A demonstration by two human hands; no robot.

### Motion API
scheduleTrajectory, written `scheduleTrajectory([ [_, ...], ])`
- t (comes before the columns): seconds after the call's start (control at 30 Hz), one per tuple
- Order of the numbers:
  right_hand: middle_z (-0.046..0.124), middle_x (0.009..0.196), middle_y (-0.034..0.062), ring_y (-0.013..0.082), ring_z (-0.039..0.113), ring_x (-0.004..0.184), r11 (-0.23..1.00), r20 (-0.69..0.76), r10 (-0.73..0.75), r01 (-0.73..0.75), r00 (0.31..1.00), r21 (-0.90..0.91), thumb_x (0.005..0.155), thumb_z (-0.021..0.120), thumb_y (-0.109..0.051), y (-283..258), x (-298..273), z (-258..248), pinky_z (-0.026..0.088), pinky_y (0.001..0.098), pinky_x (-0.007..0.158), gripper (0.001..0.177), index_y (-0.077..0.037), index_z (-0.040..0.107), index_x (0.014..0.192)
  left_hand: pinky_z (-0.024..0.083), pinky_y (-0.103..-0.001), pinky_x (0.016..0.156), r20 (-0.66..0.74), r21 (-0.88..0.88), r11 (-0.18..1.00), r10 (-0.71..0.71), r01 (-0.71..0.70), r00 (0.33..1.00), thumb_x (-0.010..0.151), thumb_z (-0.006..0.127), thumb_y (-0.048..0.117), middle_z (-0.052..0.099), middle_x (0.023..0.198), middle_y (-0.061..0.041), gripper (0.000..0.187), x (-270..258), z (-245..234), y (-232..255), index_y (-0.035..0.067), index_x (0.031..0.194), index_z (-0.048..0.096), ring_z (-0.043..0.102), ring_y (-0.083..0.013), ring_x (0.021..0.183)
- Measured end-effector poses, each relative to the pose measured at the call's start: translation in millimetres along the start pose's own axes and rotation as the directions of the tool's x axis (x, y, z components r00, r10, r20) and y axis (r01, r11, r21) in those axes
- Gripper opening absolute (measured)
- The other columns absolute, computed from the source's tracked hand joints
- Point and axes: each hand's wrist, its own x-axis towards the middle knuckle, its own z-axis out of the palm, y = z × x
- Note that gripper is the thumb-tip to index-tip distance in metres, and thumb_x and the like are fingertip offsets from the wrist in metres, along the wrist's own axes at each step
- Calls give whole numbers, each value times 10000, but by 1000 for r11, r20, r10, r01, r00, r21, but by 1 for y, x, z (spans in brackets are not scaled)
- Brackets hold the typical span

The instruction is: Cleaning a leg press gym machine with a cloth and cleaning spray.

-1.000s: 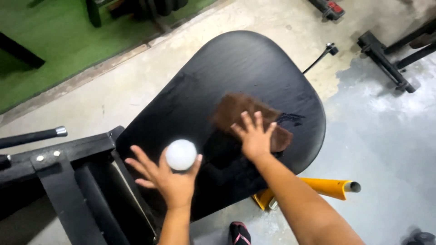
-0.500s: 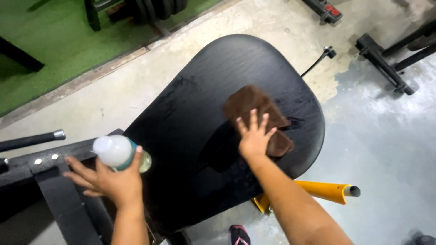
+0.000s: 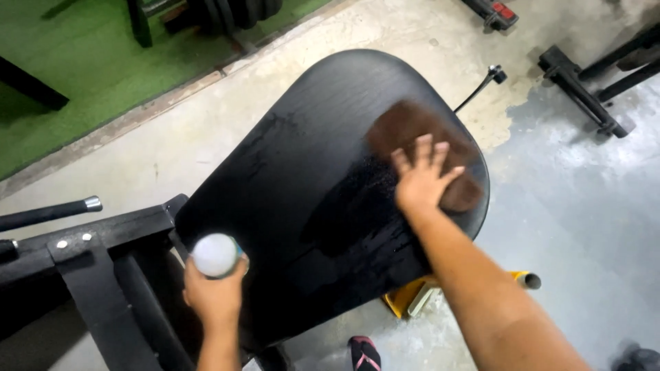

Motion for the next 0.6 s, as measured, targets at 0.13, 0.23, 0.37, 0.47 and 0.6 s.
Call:
scheduleTrajectory([
  [0.13,112,1679,150,486,50,1485,979,-179,199,-187,964,81,784,561,-168,-3,-22,11,98,829,1001,741,-378,497,1491,462,-498,1012,4,55,998,33,-34,999,598,952,378,690,1248,-168,810,-23,-12,3,45,1269,643,644,-357,1180],
  [0.23,140,1713,146,474,63,1534,971,-108,169,-146,980,190,851,606,-264,-48,-78,26,121,809,1080,697,-303,479,1535,506,-478,988,63,-7,999,-44,45,997,571,965,344,694,1230,-168,802,-37,-12,-22,38,1245,657,666,-358,1132],
  [0.37,173,1686,99,435,74,1547,979,30,-57,50,998,197,891,584,-272,-126,-153,59,104,782,1136,585,-362,525,1466,521,-442,967,107,-70,998,9,-2,994,592,961,293,687,1217,-171,767,-53,-26,-46,28,1240,649,673,-362,1116],
  [0.47,164,1683,75,431,61,1547,955,161,-225,185,961,232,911,545,-234,-172,-206,90,84,772,1139,549,-383,539,1439,526,-432,959,178,-76,996,-27,41,984,592,949,271,686,1222,-165,756,-61,-40,-57,30,1242,647,678,-351,1110],
  [0.6,195,1690,14,357,83,1551,847,216,-530,496,820,193,902,526,-205,-181,-237,121,102,775,1135,540,-384,570,1410,518,-441,970,172,-45,998,45,-37,984,582,960,262,678,1231,-185,766,-70,-41,-103,11,1236,651,657,-362,1133],
])
